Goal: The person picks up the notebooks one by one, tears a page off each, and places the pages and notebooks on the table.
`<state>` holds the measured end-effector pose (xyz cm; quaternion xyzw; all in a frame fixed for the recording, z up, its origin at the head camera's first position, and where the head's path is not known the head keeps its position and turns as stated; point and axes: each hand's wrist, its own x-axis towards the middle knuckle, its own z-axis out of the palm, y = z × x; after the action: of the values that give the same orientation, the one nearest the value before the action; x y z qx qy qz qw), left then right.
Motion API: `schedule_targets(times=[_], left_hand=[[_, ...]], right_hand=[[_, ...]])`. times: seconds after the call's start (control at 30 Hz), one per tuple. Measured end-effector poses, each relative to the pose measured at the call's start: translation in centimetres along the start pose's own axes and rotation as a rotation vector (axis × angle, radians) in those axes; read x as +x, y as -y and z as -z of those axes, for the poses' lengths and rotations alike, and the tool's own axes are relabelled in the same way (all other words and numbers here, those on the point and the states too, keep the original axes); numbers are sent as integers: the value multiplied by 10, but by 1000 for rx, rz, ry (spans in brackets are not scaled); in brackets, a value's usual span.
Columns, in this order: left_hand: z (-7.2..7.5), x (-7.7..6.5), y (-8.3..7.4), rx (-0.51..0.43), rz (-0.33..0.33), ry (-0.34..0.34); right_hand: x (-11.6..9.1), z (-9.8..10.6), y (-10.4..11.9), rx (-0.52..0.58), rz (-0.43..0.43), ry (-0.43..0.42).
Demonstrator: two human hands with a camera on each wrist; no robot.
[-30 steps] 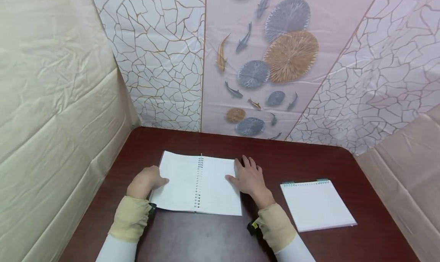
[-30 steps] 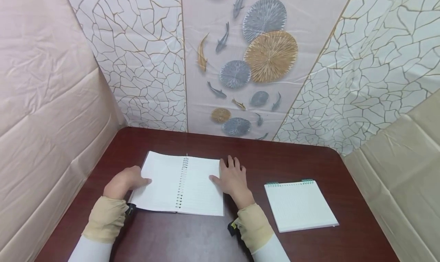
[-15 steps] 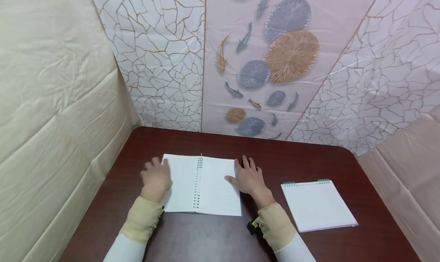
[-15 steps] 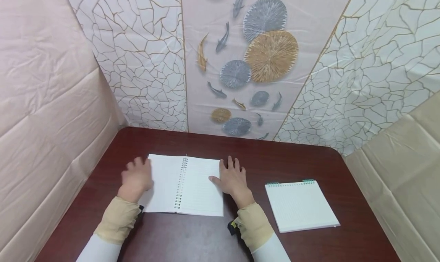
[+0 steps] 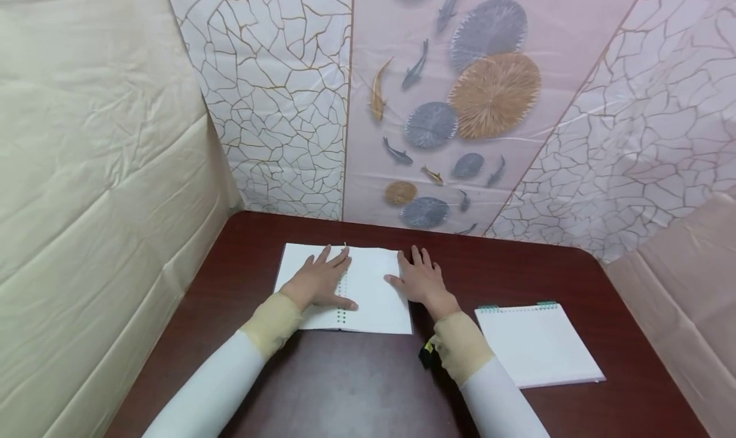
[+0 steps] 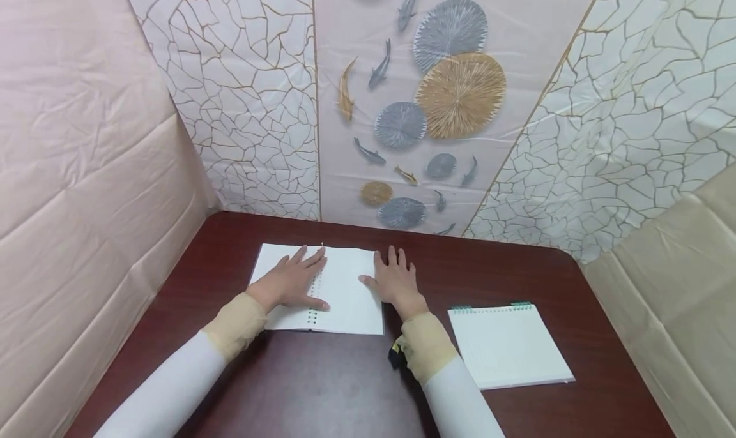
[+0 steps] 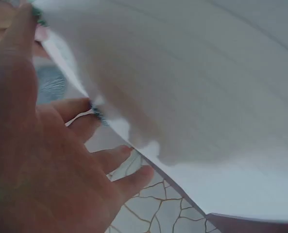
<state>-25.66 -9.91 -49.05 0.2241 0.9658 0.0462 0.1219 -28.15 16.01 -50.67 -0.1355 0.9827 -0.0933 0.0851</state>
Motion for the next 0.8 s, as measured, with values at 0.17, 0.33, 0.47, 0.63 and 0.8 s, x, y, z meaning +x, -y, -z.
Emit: schedule_targets(times=[0.17, 0.33, 0.47, 0.63, 0.8], left_hand=[[-1, 12, 8, -18, -19, 0], [-5, 17, 16, -11, -6, -6], [-7, 17, 20, 9, -24, -36], [-8, 19, 22, 34, -45, -63], [-8, 19, 23, 71, -47, -59]], right_hand=[[10, 0, -3, 55, 91, -87], [15, 0, 9, 304, 90, -222], [16, 7, 22, 616, -53, -259], [13, 16, 30, 706, -201, -245], [15, 11, 26, 615, -138, -257]])
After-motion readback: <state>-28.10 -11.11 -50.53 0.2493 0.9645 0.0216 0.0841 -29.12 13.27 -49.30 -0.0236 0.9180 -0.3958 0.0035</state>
